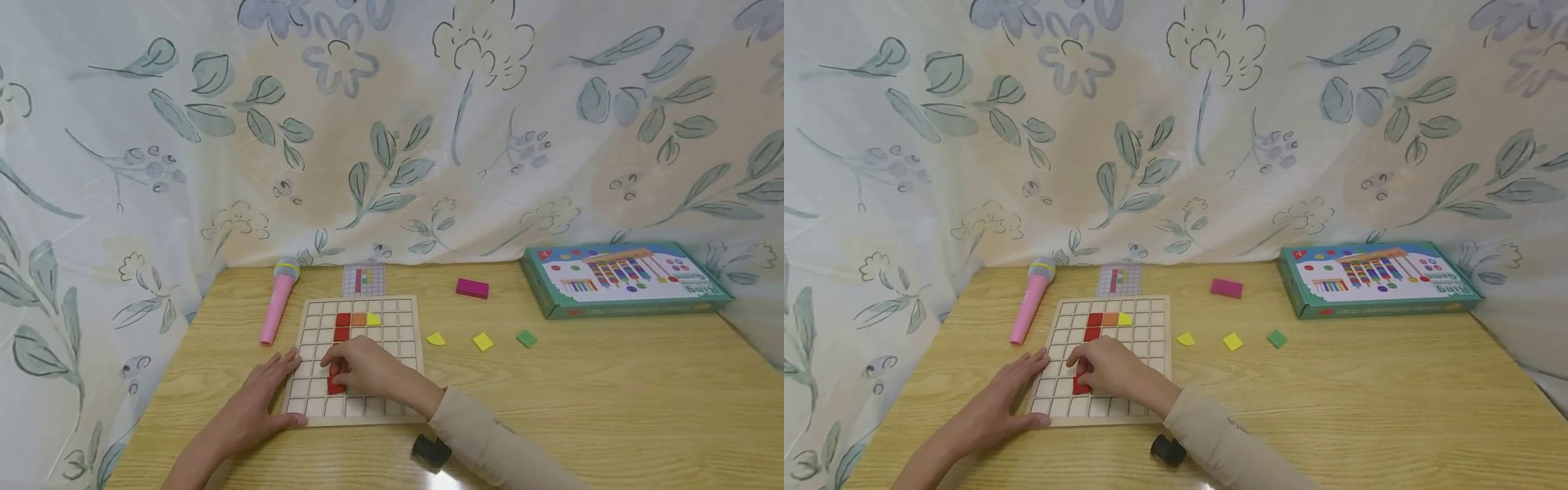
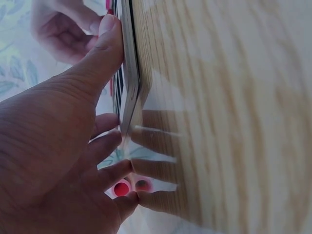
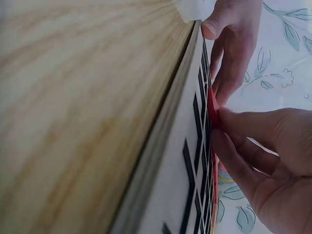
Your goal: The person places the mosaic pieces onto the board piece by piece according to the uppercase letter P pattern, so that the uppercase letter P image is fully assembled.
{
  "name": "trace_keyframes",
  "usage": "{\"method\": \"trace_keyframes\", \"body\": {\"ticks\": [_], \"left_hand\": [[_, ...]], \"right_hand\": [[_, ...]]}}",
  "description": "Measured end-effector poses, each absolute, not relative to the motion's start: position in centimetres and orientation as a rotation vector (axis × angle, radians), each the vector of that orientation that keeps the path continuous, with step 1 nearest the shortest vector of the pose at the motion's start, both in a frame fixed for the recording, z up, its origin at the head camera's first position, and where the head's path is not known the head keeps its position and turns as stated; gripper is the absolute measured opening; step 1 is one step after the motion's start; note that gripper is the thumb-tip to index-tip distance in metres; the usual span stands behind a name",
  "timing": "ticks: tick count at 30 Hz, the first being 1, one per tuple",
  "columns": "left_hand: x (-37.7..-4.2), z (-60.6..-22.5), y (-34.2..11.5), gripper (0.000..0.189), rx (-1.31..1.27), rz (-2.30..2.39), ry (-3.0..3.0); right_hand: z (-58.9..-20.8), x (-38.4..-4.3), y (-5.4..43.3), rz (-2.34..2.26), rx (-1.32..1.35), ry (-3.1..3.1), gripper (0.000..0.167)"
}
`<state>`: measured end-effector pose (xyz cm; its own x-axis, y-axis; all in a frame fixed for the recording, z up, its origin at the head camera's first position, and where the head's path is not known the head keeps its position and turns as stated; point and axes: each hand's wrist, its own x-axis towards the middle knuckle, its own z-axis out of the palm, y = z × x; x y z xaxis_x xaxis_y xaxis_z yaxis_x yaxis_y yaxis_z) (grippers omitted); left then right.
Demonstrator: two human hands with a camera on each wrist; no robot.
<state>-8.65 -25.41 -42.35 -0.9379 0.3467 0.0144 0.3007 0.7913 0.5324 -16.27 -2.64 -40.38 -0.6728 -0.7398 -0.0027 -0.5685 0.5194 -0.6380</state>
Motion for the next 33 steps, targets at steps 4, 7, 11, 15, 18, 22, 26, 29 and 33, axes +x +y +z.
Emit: {"method": "trace_keyframes", "body": {"ticks": [4, 7, 11, 15, 18, 22, 26, 29, 33], "left_hand": [[-8.6, -42.3, -25.4, 0.093, 0.517, 0.846, 2.888], [-8.6, -42.3, -25.4, 0.093, 0.519, 0.851, 2.886], [-8.6, -42.3, -25.4, 0.095, 0.500, 0.835, 2.877], [-8.6, -42.3, -25.4, 0.096, 0.486, 0.827, 2.876], [-8.6, -42.3, -25.4, 0.096, 0.488, 0.837, 2.875], [-8.5, -42.3, -25.3, 0.096, 0.502, 0.843, 2.884], [-8.5, -42.3, -25.3, 0.096, 0.506, 0.832, 2.894], [-8.5, -42.4, -25.3, 0.096, 0.507, 0.822, 2.896], [-8.5, -42.4, -25.4, 0.095, 0.510, 0.817, 2.900]], "right_hand": [[-40.6, -16.2, -2.8, -0.867, -1.098, 2.516, 0.021], [-40.5, -16.1, -2.6, -0.883, -1.102, 2.496, 0.020], [-40.5, -16.1, -1.8, -0.916, -1.135, 2.445, 0.020], [-40.3, -16.1, -0.7, -0.943, -1.163, 2.415, 0.020], [-39.9, -16.2, 0.5, -0.975, -1.136, 2.409, 0.021], [-39.1, -16.5, 3.4, -1.030, -1.064, 2.428, 0.023], [-38.8, -17.3, 7.9, -1.060, -0.980, 2.521, 0.023], [-38.9, -17.9, 11.9, -1.056, -0.915, 2.627, 0.024], [-39.4, -18.3, 17.1, -1.042, -0.838, 2.744, 0.024]]}}
